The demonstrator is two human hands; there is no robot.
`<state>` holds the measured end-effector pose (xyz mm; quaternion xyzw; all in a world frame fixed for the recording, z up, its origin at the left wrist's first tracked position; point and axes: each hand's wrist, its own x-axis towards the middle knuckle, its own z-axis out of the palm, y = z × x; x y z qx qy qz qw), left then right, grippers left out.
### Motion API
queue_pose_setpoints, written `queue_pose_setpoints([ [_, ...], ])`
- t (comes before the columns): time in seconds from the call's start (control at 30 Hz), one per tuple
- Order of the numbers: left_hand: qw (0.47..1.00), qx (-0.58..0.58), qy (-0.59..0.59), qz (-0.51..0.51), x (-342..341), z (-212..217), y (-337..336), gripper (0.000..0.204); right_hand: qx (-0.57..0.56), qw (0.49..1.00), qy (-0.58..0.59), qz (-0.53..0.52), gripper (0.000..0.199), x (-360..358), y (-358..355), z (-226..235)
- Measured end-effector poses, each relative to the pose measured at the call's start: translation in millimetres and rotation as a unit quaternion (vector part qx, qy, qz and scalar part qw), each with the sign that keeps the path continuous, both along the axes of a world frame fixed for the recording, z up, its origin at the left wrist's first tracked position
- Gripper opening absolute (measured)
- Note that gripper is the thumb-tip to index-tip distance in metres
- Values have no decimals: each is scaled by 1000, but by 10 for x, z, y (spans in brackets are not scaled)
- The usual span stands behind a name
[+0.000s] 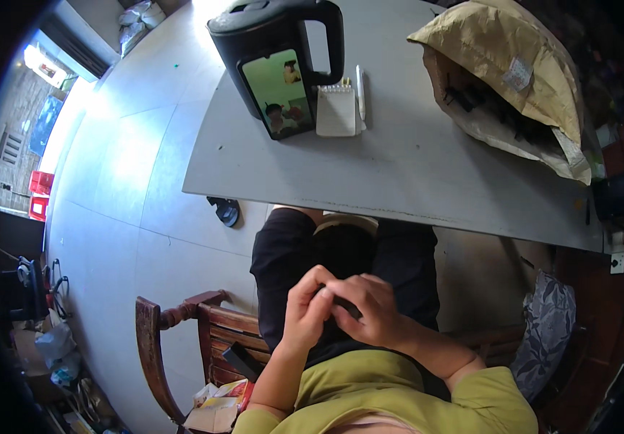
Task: The recorder is assembling small black plastic components from a bag onto a table.
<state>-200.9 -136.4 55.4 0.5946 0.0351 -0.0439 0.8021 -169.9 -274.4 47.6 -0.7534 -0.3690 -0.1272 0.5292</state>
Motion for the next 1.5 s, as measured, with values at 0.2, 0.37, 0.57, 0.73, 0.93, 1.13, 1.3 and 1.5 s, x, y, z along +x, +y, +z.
queue_pose_setpoints([
  [0.2, 913, 282, -285, -79, 7, 54, 119, 32, 163, 816, 529, 169, 16, 3, -399, 200],
  [0.37, 883, 316, -346, -20, -31, 61, 61, 31, 308, 692, 598, 262, 44, -18, -351, 115],
  [0.57, 880, 360, -299, 85, -152, 77, -106, 31, 204, 797, 558, 114, 25, -179, -213, -27],
  [0.73, 901, 289, -296, -132, -68, 178, 144, 28, 131, 687, 615, 365, 25, -77, -429, 46],
  [0.93, 872, 241, -335, -262, -96, 109, 190, 31, -11, 769, 424, 479, 33, -196, -435, 6],
  [1.13, 866, 257, -352, -244, -69, 74, 121, 32, -118, 841, 359, 387, 32, -225, -529, 145],
  [1.3, 868, 265, -355, -224, -9, 90, 121, 32, -118, 866, 320, 367, 29, -155, -493, 125],
  [1.5, 856, 325, -351, -194, 66, 43, 170, 35, -151, 867, 315, 356, 34, 59, -502, 122],
])
